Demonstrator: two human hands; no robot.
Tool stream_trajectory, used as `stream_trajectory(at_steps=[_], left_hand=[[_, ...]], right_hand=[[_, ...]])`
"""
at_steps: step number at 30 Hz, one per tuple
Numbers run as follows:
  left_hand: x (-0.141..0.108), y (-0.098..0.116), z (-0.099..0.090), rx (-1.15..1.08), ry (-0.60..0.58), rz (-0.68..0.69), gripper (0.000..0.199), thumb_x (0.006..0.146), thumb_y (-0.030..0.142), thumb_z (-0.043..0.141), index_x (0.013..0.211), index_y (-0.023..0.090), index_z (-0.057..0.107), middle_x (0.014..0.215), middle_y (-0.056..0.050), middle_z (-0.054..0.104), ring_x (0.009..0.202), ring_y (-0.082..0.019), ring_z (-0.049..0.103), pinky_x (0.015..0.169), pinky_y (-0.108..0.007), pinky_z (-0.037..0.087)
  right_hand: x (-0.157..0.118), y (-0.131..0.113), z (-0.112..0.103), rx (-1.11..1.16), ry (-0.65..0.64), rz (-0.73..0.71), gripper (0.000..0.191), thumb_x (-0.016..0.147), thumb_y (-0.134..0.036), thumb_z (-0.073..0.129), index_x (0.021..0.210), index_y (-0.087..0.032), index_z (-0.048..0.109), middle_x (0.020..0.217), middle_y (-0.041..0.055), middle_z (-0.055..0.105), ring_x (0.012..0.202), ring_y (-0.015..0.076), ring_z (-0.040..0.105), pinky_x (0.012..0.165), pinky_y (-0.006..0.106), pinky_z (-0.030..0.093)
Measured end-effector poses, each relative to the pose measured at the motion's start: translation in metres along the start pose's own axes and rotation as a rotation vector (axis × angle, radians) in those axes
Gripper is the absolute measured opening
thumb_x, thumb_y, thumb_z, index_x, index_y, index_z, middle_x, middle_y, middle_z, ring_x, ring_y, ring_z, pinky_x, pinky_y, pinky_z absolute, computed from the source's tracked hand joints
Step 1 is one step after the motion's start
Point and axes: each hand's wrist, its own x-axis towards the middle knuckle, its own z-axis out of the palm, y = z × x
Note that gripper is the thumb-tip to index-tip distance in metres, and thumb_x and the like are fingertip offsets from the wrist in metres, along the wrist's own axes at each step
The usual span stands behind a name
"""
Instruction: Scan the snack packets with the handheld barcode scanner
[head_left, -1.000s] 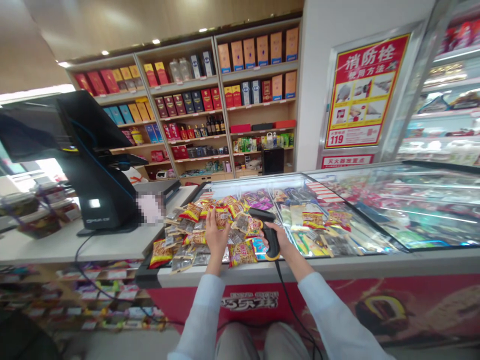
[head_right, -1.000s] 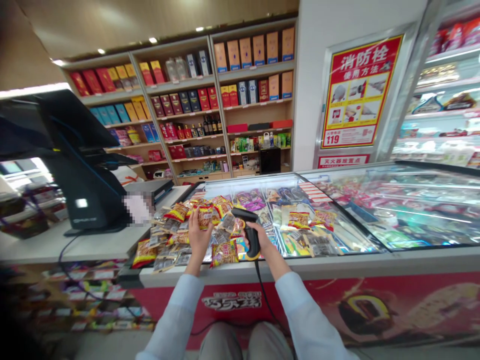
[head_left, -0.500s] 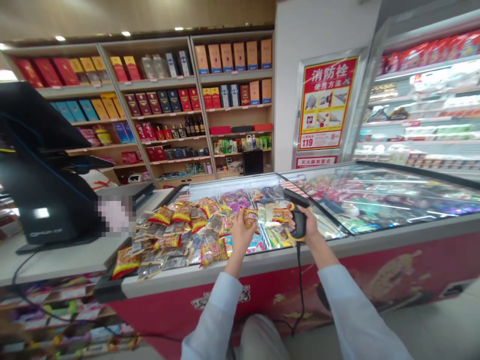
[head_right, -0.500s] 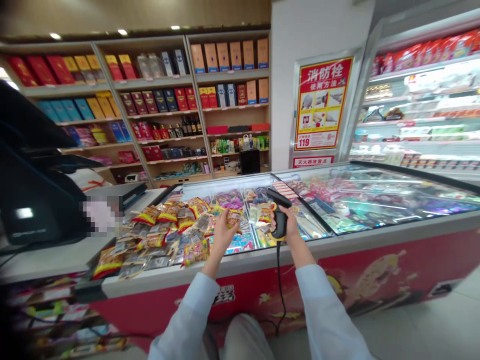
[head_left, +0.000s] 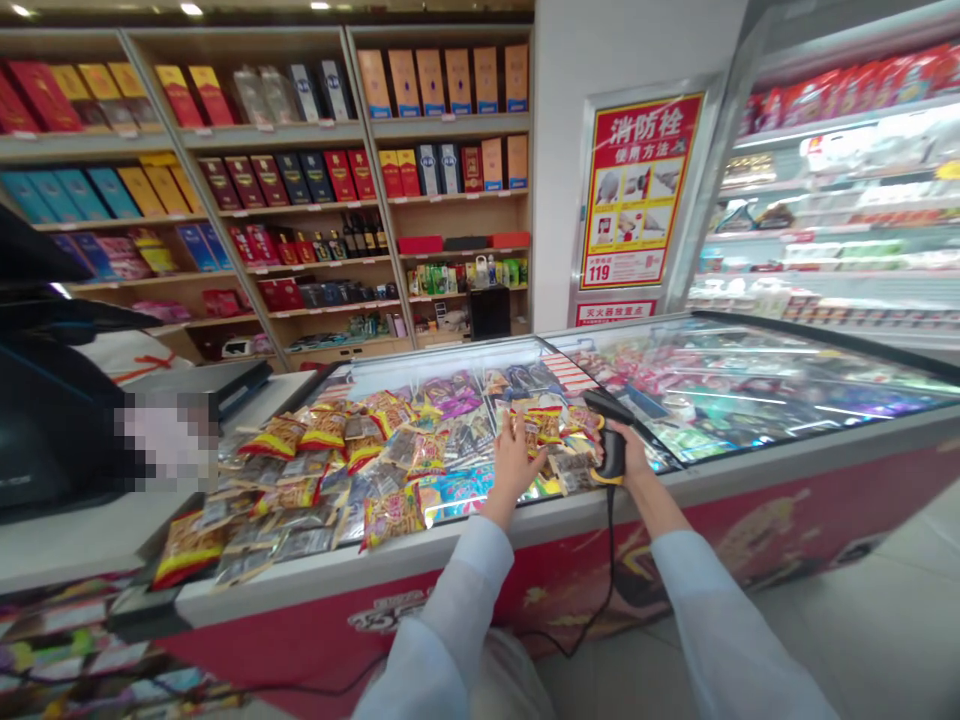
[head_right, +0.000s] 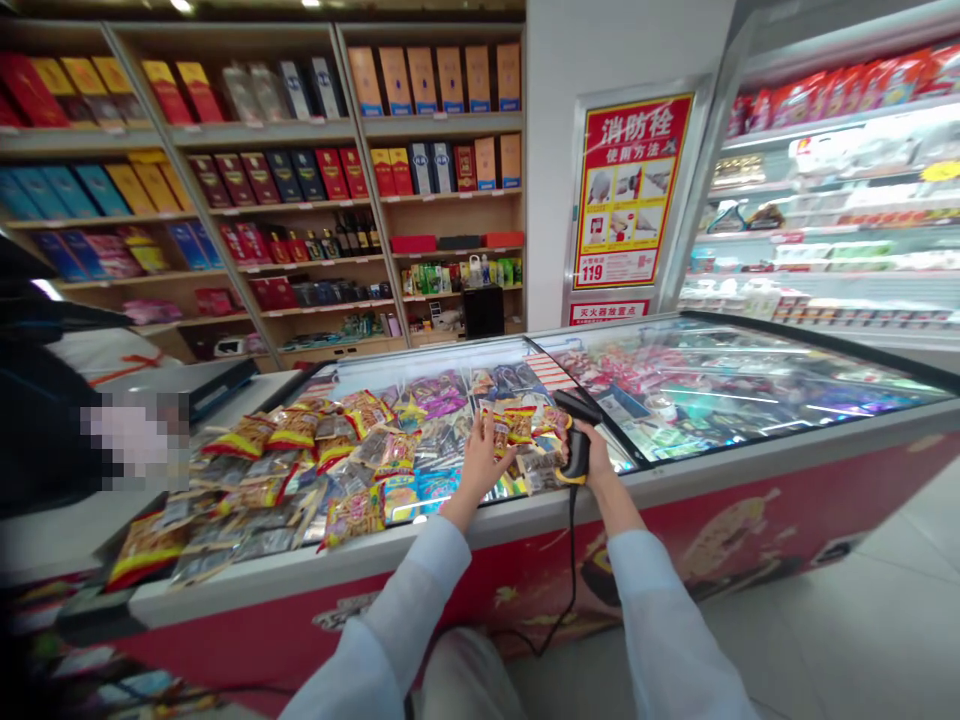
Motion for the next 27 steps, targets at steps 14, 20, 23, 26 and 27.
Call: stream_trajectory(at_steps=[14, 20, 23, 26, 27], left_hand=[[-0.013, 0.013, -0.012, 0.03, -0.107, 0.208, 0.096, 0.067, 0.029, 0.059, 0.151, 0.023, 0.012, 0.16, -0.008, 0.0, 0.146, -0.032, -0.005, 0.118, -0.052, 0.005], [-0.013, 0.014, -0.013, 0.002, -0.105, 0.209, 0.099, 0.066, 0.026, 0.058, 0.152, 0.024, 0.007, 0.16, -0.008, 0.002, 0.146, -0.032, -0.003, 0.118, -0.053, 0.007], [-0.013, 0.013, -0.013, -0.002, -0.096, 0.197, 0.1, 0.066, 0.026, 0.057, 0.151, 0.022, 0.006, 0.16, -0.009, 0.003, 0.147, -0.032, -0.001, 0.119, -0.051, 0.007], [-0.013, 0.013, -0.013, -0.01, -0.084, 0.179, 0.099, 0.065, 0.026, 0.056, 0.151, 0.02, 0.007, 0.159, -0.01, 0.005, 0.147, -0.032, 0.002, 0.119, -0.05, 0.007], [-0.012, 0.013, -0.013, -0.012, -0.082, 0.174, 0.098, 0.065, 0.025, 0.056, 0.151, 0.019, 0.008, 0.159, -0.011, 0.005, 0.146, -0.031, 0.003, 0.12, -0.049, 0.007]], right_hand=[[-0.002, 0.002, 0.004, 0.022, 0.112, 0.02, 0.018, 0.067, -0.034, 0.065, 0.072, -0.019, 0.058, 0.056, 0.0, 0.057, 0.04, 0.0119, 0.051, 0.033, 0.022, 0.043], [0.0, 0.004, 0.001, 0.014, 0.123, 0.011, 0.019, 0.064, -0.035, 0.066, 0.072, -0.019, 0.06, 0.057, 0.003, 0.058, 0.039, 0.0134, 0.05, 0.032, 0.023, 0.043], [-0.002, 0.004, 0.003, 0.008, 0.135, 0.007, 0.02, 0.063, -0.034, 0.066, 0.074, -0.018, 0.062, 0.058, 0.0042, 0.058, 0.039, 0.0143, 0.051, 0.032, 0.024, 0.042], [-0.004, 0.002, 0.006, -0.001, 0.154, 0.015, 0.02, 0.061, -0.034, 0.066, 0.07, -0.018, 0.061, 0.056, 0.0051, 0.056, 0.038, 0.0142, 0.049, 0.032, 0.024, 0.041], [-0.004, 0.001, 0.007, -0.009, 0.151, 0.021, 0.019, 0.061, -0.035, 0.066, 0.068, -0.018, 0.06, 0.056, 0.0055, 0.056, 0.038, 0.0143, 0.048, 0.032, 0.024, 0.041]])
